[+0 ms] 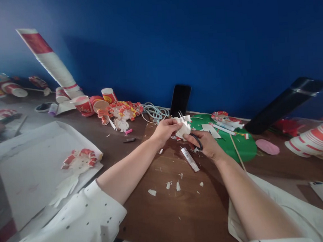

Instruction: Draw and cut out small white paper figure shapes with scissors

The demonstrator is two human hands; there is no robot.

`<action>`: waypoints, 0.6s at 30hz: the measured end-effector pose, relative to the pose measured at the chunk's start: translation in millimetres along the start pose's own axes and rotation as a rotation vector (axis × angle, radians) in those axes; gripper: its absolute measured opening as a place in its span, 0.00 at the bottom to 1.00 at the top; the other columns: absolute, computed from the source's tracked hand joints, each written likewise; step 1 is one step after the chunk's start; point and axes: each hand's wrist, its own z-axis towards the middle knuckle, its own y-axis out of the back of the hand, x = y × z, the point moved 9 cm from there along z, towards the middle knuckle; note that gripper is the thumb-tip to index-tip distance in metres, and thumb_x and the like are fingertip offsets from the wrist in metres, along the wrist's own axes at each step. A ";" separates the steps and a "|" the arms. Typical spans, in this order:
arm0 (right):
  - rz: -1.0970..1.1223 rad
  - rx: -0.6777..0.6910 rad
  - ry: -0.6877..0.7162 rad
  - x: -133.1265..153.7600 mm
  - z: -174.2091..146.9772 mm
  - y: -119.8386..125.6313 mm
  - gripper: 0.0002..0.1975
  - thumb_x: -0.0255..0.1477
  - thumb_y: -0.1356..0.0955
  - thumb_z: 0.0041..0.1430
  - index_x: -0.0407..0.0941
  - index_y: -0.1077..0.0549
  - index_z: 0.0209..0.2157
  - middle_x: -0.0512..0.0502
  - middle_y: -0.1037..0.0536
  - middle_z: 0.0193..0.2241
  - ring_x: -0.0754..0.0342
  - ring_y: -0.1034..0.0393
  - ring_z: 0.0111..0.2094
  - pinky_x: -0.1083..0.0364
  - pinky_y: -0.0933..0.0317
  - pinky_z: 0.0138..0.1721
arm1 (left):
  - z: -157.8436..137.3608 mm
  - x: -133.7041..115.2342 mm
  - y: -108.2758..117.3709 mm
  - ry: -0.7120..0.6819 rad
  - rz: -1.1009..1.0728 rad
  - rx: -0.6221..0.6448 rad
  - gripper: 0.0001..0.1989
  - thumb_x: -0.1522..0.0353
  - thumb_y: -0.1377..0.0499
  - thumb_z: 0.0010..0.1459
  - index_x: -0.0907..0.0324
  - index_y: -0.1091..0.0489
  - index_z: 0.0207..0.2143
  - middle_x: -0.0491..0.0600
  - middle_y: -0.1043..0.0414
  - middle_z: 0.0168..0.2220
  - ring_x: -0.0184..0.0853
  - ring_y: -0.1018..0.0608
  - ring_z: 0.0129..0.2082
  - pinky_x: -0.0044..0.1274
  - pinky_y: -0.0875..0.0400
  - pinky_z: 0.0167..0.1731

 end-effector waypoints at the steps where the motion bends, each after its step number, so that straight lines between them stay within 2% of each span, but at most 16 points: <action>1: 0.006 0.002 -0.003 -0.7 0.2 -0.3 0.25 0.52 0.32 0.54 0.45 0.32 0.17 0.51 0.31 0.16 0.56 0.38 0.21 0.56 0.46 0.28 | 0.1 1.0 -0.6 0.007 -0.013 0.001 0.10 0.67 0.36 0.50 0.61 0.34 0.23 0.42 0.36 0.19 0.24 0.35 0.18 0.20 0.42 0.22; 7: 0.008 -0.008 -0.012 -5.1 1.4 0.2 0.25 0.51 0.32 0.54 0.45 0.31 0.18 0.51 0.30 0.16 0.57 0.38 0.21 0.56 0.47 0.27 | -0.4 5.6 -2.4 0.061 -0.069 0.006 0.10 0.68 0.36 0.51 0.61 0.35 0.23 0.42 0.36 0.17 0.24 0.35 0.17 0.20 0.41 0.22; 18: -0.036 -0.022 0.003 -0.6 0.9 -0.5 0.26 0.51 0.33 0.56 0.45 0.32 0.17 0.51 0.30 0.15 0.57 0.38 0.21 0.56 0.46 0.28 | -2.6 2.4 0.5 0.052 -0.001 -0.029 0.10 0.66 0.35 0.51 0.61 0.33 0.23 0.42 0.35 0.18 0.24 0.35 0.18 0.20 0.42 0.22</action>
